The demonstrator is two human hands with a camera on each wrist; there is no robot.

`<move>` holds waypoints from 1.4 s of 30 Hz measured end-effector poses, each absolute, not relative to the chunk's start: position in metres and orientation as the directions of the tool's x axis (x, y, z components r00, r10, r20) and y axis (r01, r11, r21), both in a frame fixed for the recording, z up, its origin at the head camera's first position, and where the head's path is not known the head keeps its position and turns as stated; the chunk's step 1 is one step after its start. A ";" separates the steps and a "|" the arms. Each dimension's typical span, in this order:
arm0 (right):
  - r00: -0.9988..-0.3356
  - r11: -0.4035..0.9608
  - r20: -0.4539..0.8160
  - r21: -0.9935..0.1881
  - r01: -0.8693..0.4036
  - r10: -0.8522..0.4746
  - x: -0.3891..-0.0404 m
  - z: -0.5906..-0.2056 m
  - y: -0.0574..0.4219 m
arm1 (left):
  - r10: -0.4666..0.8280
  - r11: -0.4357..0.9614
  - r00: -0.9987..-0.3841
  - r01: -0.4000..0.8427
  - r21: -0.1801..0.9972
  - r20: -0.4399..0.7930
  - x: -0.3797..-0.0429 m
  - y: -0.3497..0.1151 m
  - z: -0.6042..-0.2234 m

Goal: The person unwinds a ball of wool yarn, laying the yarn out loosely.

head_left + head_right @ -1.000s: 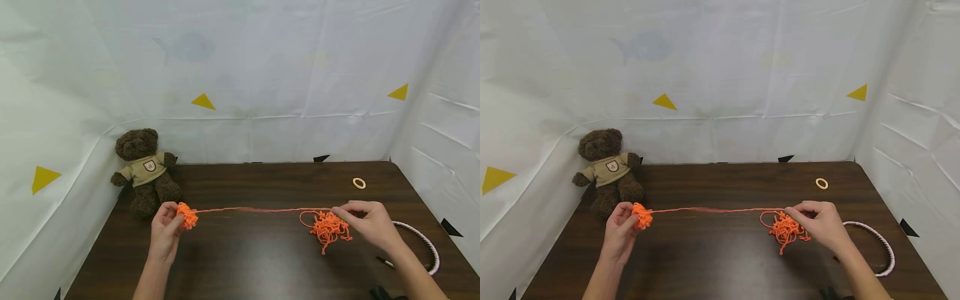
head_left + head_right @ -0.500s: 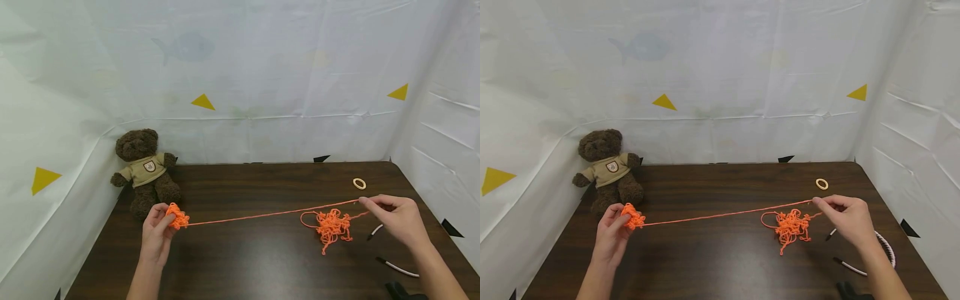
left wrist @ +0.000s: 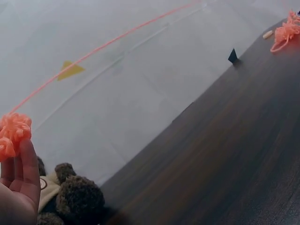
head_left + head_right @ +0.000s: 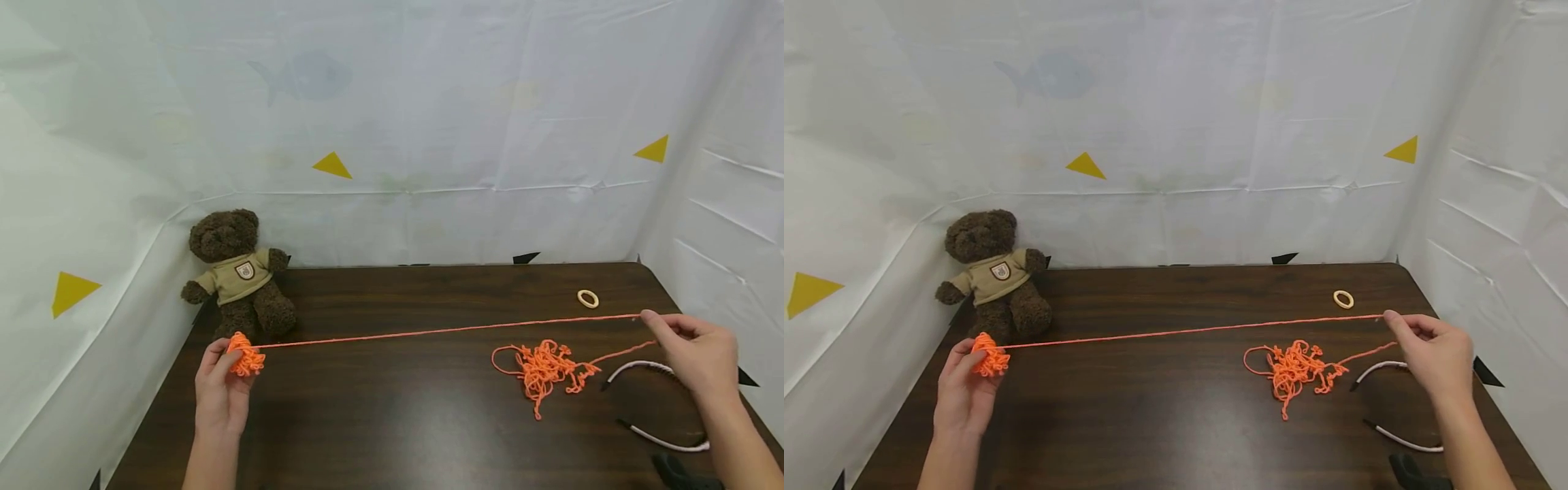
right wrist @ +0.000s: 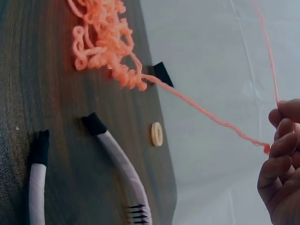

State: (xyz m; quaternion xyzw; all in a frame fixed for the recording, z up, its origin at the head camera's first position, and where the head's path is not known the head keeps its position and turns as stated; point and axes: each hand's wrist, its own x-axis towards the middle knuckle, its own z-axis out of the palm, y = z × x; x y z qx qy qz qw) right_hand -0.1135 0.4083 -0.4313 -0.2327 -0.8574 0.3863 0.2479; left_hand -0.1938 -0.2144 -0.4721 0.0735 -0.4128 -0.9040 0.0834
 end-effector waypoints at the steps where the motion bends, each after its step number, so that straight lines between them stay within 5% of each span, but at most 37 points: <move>1: -0.755 0.583 0.245 -0.783 0.217 0.609 -0.114 -0.433 0.409 | -0.211 -0.648 -0.975 0.088 0.756 -0.068 -0.193 -0.215 -0.472; 5: -0.741 0.575 0.262 -0.794 0.199 0.618 -0.117 -0.439 0.409 | -0.170 -0.617 -0.984 0.060 0.784 -0.058 -0.191 -0.213 -0.472; 12: -0.904 0.692 0.227 -0.715 0.099 0.363 -0.127 -0.453 0.390 | -0.009 -0.448 -1.000 -0.008 0.894 -0.014 -0.187 -0.193 -0.473; 20: -0.971 0.758 0.093 -0.642 0.110 0.220 -0.136 -0.469 0.361 | 0.147 -0.193 -0.989 -0.052 0.980 -0.024 -0.184 -0.158 -0.464; 31: -0.985 0.784 0.101 -0.619 0.051 0.143 -0.143 -0.476 0.334 | 0.343 -0.142 -0.939 -0.016 0.990 0.034 -0.182 -0.121 -0.464; 42: -0.949 0.649 0.276 -0.696 -0.307 -0.153 -0.135 -0.480 0.236 | 0.386 -0.122 -0.921 -0.005 0.993 0.043 -0.177 -0.104 -0.461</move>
